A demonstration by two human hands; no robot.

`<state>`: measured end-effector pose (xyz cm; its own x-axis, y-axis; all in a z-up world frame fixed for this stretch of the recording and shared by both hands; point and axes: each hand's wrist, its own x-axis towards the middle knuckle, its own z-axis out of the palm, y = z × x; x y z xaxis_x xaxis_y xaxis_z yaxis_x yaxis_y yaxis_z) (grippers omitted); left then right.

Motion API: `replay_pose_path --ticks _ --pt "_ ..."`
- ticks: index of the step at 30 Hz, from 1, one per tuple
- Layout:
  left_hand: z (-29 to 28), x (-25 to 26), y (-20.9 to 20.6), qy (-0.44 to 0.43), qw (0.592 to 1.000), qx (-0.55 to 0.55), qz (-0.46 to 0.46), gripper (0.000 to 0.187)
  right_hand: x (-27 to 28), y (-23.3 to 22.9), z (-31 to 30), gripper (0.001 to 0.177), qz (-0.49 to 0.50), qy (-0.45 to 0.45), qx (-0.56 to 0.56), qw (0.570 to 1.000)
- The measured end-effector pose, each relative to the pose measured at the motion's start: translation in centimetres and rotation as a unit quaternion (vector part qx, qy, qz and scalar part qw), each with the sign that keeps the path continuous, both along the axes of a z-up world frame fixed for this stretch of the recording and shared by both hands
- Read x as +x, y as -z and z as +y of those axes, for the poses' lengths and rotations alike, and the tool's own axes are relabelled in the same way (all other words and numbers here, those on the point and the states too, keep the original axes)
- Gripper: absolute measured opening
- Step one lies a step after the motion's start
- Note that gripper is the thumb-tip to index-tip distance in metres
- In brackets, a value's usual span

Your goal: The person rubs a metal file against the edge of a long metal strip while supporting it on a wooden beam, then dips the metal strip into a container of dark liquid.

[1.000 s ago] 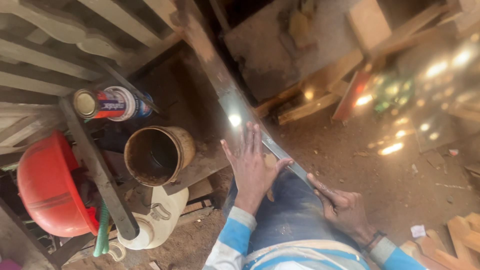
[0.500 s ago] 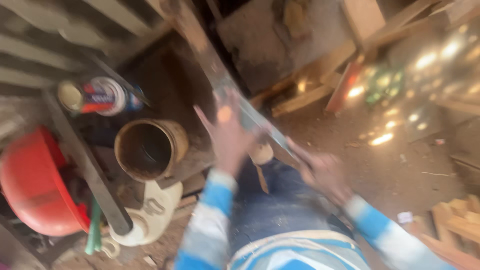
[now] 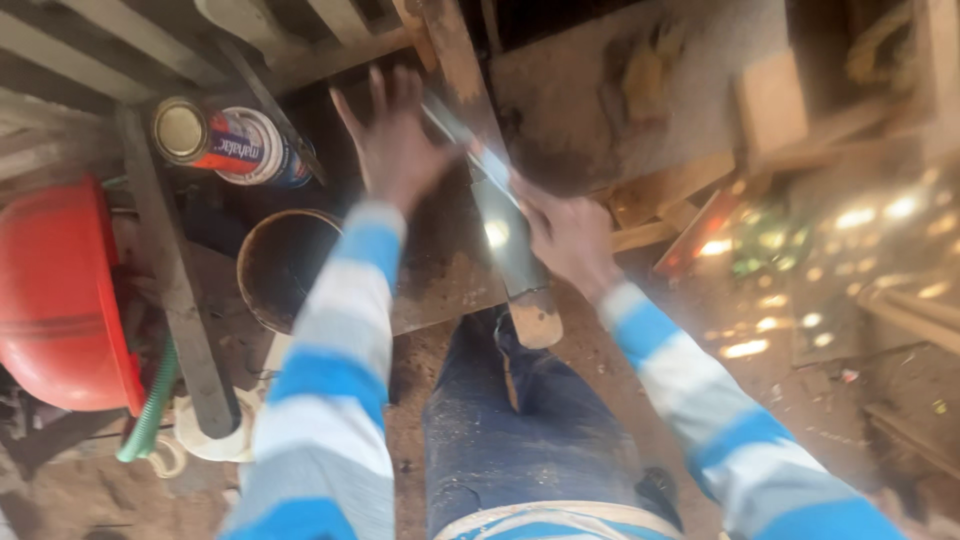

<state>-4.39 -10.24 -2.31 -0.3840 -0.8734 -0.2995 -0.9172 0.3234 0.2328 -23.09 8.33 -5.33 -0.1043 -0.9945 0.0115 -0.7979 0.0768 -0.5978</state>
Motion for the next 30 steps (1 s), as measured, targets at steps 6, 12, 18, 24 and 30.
replay_pose_path --ticks 6,12,18,24,30 --pt "7.6 -0.7 -3.2 0.048 0.993 -0.102 0.022 0.11 0.1 -5.9 6.8 0.046 -0.072 -0.014 0.026 0.997" --pt "15.4 -1.3 -3.5 0.011 0.997 -0.045 0.064 0.11 0.9 -10.2 12.3 0.059 -0.075 0.032 0.145 0.986" --pt "-1.6 0.7 -0.1 0.0 0.998 -0.051 0.023 0.115 0.6 -2.4 -2.6 0.041 -0.003 -0.005 0.001 1.0" --pt "12.7 -0.4 -2.2 0.053 0.995 -0.074 -0.038 0.115 0.1 -5.6 12.2 0.06 -0.055 -0.001 0.122 0.991" --pt "12.3 -0.5 -2.7 0.022 0.988 -0.136 0.076 0.098 0.0 -5.8 10.9 0.061 -0.105 0.012 0.104 0.989"
